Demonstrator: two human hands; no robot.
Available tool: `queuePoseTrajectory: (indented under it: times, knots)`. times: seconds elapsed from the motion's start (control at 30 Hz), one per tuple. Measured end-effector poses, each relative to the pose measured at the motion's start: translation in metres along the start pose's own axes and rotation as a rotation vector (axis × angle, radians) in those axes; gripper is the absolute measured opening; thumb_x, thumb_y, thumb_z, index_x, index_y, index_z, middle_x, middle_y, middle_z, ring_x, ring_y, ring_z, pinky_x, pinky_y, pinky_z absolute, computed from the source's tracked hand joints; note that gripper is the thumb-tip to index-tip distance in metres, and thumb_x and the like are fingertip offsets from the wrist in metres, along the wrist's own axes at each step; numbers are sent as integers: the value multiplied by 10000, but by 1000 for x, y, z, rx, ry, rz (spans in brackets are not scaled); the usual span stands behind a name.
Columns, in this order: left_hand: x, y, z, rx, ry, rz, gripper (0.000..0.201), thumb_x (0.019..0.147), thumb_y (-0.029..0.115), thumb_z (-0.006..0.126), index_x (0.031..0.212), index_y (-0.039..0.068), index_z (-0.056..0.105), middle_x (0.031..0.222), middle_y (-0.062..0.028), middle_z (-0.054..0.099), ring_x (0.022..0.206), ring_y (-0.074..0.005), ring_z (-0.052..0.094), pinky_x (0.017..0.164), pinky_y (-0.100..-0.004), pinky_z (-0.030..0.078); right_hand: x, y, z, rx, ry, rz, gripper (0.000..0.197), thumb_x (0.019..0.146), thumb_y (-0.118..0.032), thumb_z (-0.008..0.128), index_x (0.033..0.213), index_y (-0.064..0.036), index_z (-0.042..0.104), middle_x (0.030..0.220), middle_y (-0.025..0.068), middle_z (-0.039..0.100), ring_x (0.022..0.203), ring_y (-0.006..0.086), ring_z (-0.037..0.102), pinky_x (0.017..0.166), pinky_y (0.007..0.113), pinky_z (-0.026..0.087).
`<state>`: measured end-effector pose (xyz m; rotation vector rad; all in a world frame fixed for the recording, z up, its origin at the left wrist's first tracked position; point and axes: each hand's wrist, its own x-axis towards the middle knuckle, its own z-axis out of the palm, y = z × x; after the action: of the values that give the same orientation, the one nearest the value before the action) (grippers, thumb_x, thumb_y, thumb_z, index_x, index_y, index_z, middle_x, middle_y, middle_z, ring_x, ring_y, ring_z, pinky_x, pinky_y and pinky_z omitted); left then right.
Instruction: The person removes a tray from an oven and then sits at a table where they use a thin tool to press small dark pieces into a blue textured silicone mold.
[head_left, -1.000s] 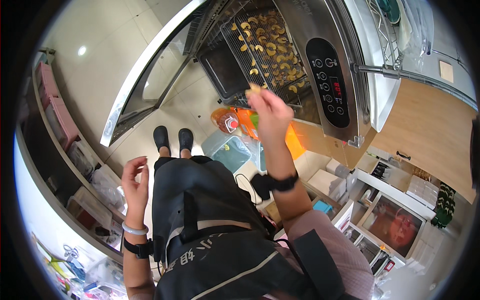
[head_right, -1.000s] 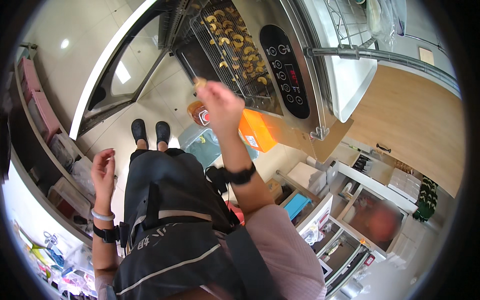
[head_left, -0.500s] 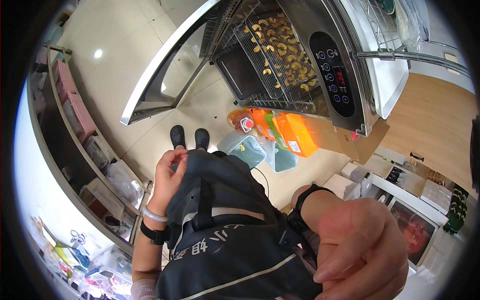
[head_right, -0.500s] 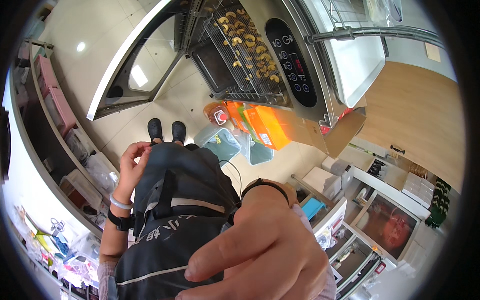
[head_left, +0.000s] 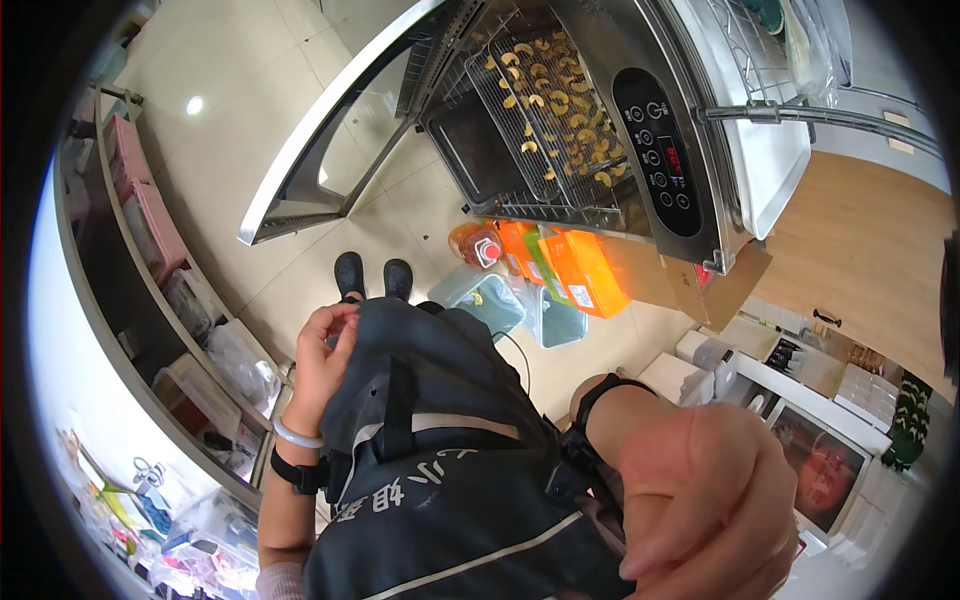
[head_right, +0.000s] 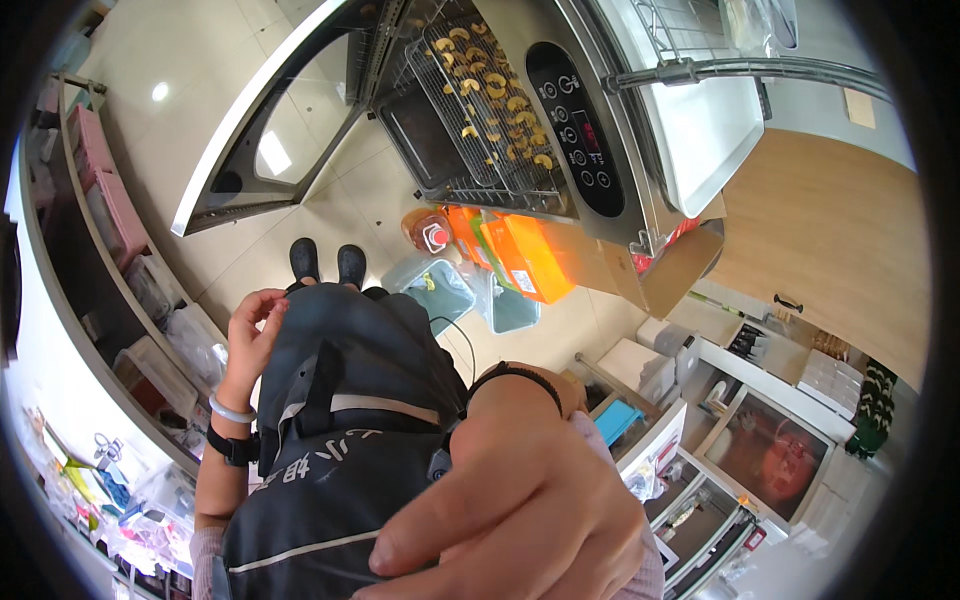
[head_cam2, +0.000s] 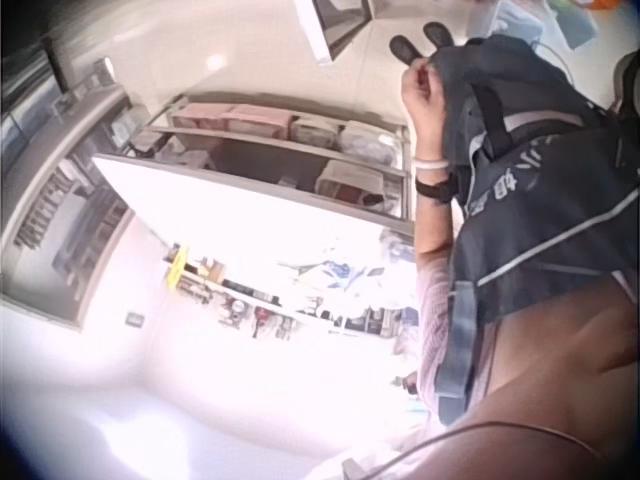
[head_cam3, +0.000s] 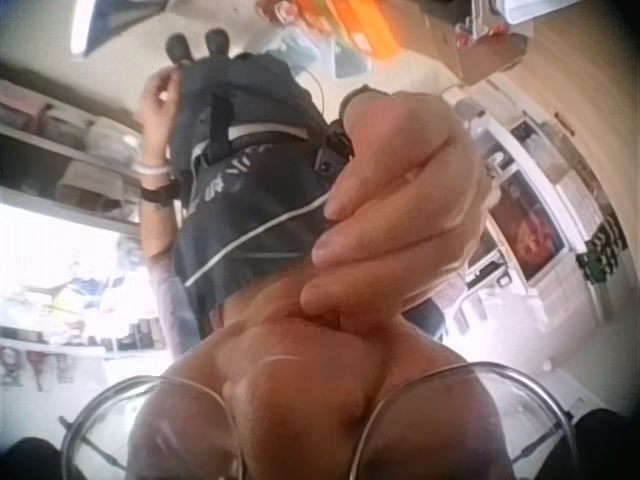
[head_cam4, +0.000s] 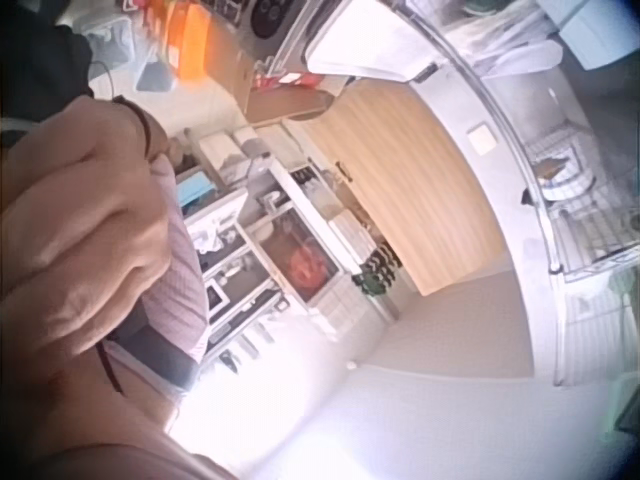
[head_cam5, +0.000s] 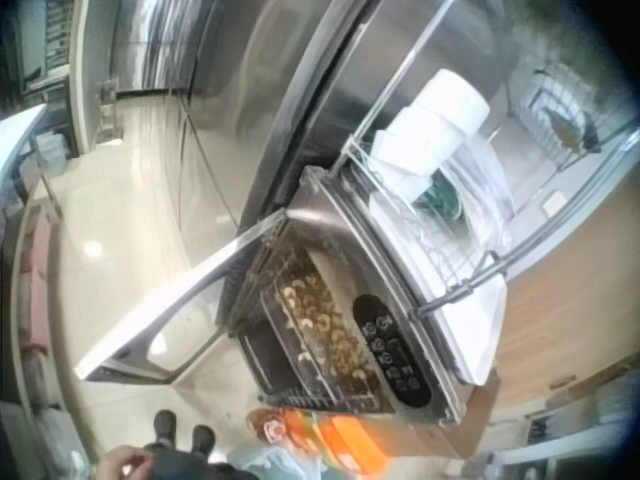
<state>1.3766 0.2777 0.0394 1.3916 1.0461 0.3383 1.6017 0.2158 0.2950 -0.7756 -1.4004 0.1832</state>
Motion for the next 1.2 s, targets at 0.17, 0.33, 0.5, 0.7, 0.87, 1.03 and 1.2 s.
queuePoseTrajectory:
  times: [0.17,0.33,0.5,0.7,0.87,1.03,1.2]
  knots:
    - [0,2,-3,63,29,-19,186,894,30,598,1075,2,633,925,-71,658,838,-146,612,765,-266,481,-18,59,-44,50,-461,72,154,891,-84,569,963,-40,698,959,82,707,774,170,656,666,279,531]
    - [12,25,-26,448,417,318,319,820,-12,656,1123,8,559,1034,-129,581,908,-225,553,791,-310,452,-125,148,-46,-373,1,977,112,803,-13,723,898,40,694,828,87,691,716,113,644,630,231,510]
    - [24,44,-55,709,713,552,567,805,8,721,1317,26,478,1253,-139,492,1073,-265,529,895,-333,448,-229,215,-104,-419,152,1241,164,841,-46,698,980,40,689,828,75,694,723,91,641,597,230,510]
    - [36,35,-68,1010,524,682,559,795,-39,683,1321,5,497,1361,-192,416,1268,-397,464,1048,-466,410,-244,282,-160,-644,533,1470,235,835,-83,693,1054,1,675,903,37,684,740,101,615,632,228,491]
    - [54,23,-57,1000,509,722,523,808,-16,678,1294,-27,483,1337,-203,405,1224,-466,489,1015,-511,446,-294,372,-327,-1457,283,1604,445,929,-338,581,1207,9,607,1079,146,674,953,287,649,852,386,500]
    - [41,10,-74,1094,563,733,573,814,-52,677,1336,-26,441,1385,-194,422,1247,-441,490,1028,-520,443,-224,368,-226,-1435,175,1787,632,988,-520,369,1409,-54,437,1365,148,519,1265,301,475,1109,540,279]
    - [55,4,-71,1051,583,716,638,814,-95,660,1378,-13,372,1419,-184,358,1231,-487,480,997,-579,456,-244,383,-260,-1429,525,1511,413,990,-325,431,1286,-49,514,1217,152,540,1163,301,493,1119,560,264]
